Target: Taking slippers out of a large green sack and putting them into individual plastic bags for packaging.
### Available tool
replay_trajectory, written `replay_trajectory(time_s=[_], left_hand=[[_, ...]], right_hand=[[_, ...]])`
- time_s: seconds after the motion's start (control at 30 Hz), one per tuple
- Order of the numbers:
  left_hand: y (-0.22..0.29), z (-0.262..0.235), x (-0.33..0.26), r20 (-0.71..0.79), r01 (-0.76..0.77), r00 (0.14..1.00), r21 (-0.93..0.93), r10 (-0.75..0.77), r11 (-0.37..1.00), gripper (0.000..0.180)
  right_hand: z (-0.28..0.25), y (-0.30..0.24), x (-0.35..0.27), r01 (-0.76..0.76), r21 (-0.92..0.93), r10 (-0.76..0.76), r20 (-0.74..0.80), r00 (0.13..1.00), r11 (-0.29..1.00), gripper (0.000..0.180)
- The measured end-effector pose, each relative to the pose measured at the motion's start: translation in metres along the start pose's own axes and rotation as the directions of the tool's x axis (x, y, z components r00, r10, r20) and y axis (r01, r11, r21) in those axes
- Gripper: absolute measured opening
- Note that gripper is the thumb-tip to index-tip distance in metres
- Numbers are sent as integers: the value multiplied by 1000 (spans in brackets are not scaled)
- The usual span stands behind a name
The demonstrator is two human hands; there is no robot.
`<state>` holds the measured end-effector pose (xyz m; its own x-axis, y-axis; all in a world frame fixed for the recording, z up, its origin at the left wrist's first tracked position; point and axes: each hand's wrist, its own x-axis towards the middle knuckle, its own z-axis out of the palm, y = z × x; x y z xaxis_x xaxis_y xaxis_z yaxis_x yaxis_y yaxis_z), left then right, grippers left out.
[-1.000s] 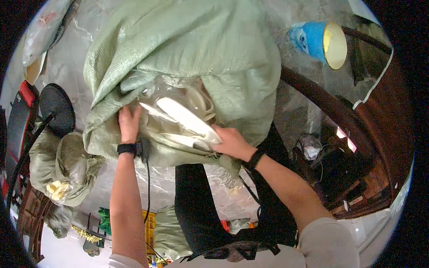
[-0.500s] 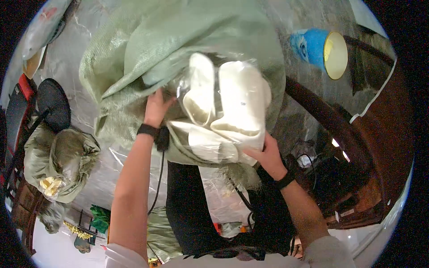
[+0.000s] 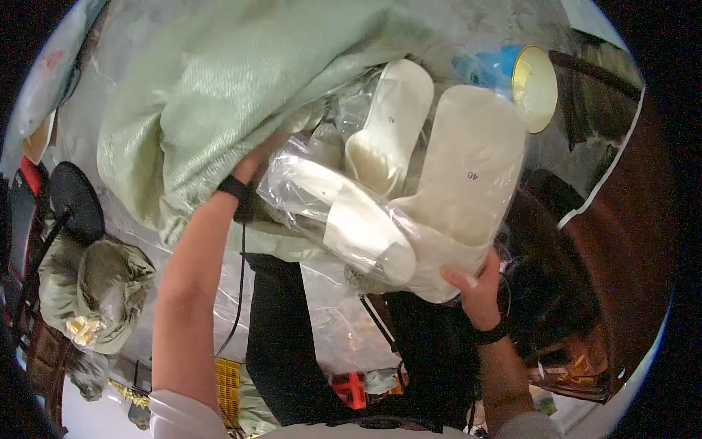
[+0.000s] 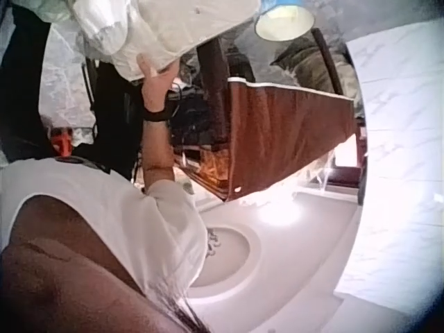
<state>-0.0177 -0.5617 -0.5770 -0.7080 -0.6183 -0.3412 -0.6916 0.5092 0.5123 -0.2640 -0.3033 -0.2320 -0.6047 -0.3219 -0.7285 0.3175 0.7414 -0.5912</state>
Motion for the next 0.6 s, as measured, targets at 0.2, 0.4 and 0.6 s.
replay_trajectory(time_s=[0.2, 0.4, 0.6], left_hand=[[24, 27, 7, -58, -199, 976, 166, 211, 966, 56], [59, -35, 46, 111, -262, 964, 217, 243, 940, 41], [159, -208, -112, 146, -184, 947, -486, 286, 855, 20]], right_hand=[[-8, 0, -11, -57, 15, 56, 44, 997, 998, 64], [-12, -16, -42, -176, 151, 152, 159, 976, 973, 65], [-25, -60, -97, -117, 327, 22, 281, 960, 938, 67]])
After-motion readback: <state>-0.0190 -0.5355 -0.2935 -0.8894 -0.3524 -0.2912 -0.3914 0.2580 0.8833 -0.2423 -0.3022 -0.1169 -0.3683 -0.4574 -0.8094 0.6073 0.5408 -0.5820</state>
